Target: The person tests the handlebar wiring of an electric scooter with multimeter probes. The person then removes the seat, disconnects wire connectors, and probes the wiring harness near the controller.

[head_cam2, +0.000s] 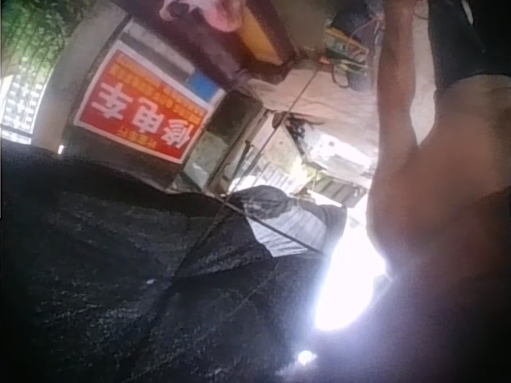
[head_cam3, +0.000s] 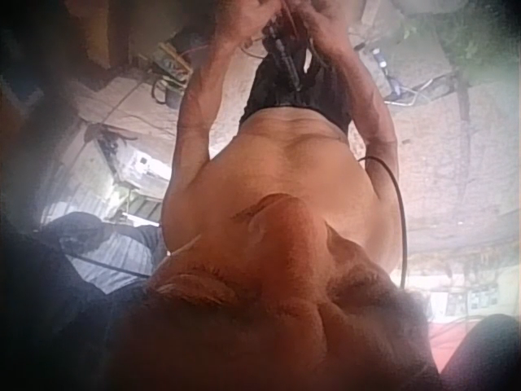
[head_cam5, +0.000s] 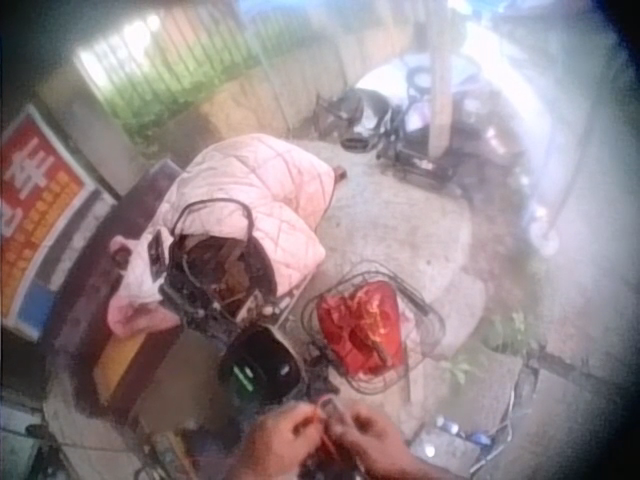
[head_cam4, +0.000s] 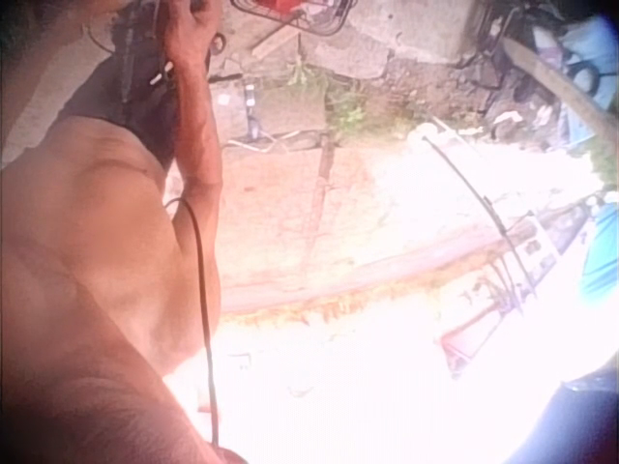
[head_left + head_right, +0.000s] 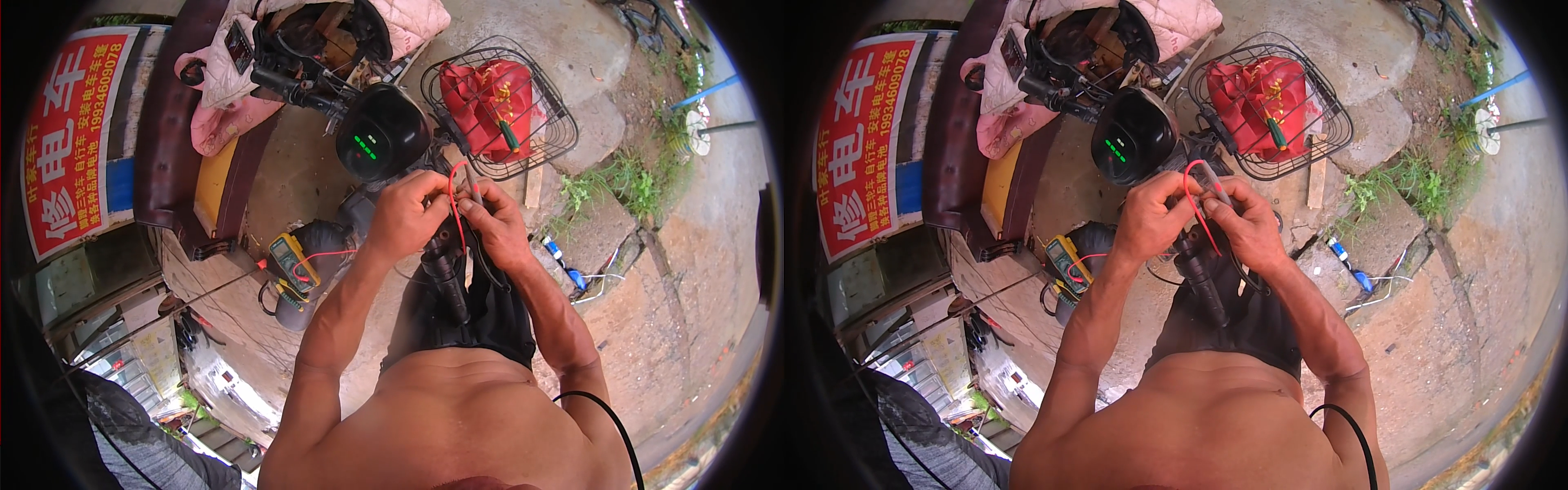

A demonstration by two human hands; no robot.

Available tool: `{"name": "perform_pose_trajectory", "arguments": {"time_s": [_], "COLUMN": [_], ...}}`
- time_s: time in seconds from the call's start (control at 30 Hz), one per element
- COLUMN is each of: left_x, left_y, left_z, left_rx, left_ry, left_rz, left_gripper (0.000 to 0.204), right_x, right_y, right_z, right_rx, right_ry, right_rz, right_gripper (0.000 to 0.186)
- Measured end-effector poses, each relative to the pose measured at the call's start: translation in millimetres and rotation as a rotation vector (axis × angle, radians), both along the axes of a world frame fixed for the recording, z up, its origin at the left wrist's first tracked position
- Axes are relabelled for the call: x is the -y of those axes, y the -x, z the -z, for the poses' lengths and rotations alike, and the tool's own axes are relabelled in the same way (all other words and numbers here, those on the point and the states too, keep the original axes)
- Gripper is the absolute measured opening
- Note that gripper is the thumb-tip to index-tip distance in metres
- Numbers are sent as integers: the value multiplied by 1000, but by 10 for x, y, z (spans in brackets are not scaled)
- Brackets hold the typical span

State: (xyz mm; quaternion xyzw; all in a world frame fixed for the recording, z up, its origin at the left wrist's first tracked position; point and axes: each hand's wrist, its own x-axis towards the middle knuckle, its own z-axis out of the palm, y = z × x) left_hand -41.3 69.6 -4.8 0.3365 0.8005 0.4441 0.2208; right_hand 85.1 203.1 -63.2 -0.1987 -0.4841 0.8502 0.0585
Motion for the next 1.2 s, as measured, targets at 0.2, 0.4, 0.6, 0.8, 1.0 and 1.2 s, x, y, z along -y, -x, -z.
{"name": "perform_pose_trajectory", "arguments": {"time_s": [0.2, 0.4, 0.6, 0.8, 1.0, 1.2], "left_x": [23, 26, 36, 26, -8, 85], "left_y": [-37, -19, -26, -40, -66, -176], "left_z": [55, 32, 65, 40, -11, 31], "left_rx": [7, 141, 130, 130, 170, 165], "left_ry": [-24, -36, -13, 4, -14, -126], "left_rz": [-127, -183, -204, -256, -278, -339], "left_gripper": [7, 7, 9, 13, 15, 10], "right_x": [-20, -4, 11, 39, 22, 1], "right_y": [-47, -64, 8, 59, 37, -6], "right_z": [58, 88, 113, 35, 66, 87], "right_rx": [-58, -11, 112, 209, 183, 116], "right_ry": [190, 319, 332, 350, 371, 357], "right_rz": [-16, 36, 102, 177, 159, 116], "right_gripper": [11, 12, 10, 8, 11, 14]}}
